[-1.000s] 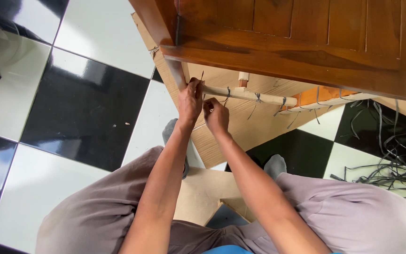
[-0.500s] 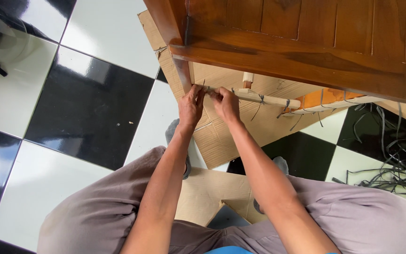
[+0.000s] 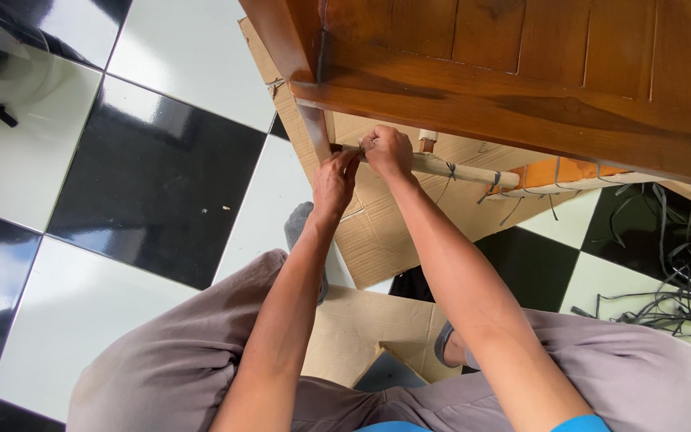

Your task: Wrapping a wooden chair leg with protective cardboard and securing it with plastic ties

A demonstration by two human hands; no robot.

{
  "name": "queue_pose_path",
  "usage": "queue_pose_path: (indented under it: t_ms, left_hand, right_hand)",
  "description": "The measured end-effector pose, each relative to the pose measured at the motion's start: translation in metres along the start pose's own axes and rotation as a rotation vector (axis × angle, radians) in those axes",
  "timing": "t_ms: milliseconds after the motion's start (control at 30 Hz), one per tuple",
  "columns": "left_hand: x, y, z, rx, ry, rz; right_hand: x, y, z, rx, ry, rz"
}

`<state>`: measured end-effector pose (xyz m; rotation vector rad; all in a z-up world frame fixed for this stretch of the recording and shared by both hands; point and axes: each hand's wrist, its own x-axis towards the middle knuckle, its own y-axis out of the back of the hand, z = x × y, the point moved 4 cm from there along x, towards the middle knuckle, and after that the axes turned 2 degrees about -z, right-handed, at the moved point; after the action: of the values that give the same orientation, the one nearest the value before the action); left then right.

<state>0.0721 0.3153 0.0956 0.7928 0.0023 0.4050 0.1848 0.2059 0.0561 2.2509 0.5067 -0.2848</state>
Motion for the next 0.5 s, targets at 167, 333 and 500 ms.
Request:
queue_pose_path:
  t_ms: [167, 333, 500]
  left_hand:
    - [0.008, -0.004, -0.002, 0.048, -0.012, -0.046]
    - [0.011, -0.017, -0.017, 0.051, 0.071, -0.107]
    - [0.010, -0.019, -0.017, 0.023, 0.130, -0.113]
  right_hand:
    - [0.013, -0.005, 0.009, 0.011, 0.011, 0.023]
    - [0.004, -0.015, 0.039, 0.301, 0.094, 0.410]
    - [-0.036, -0.033, 0.047, 0.599, 0.241, 0.670]
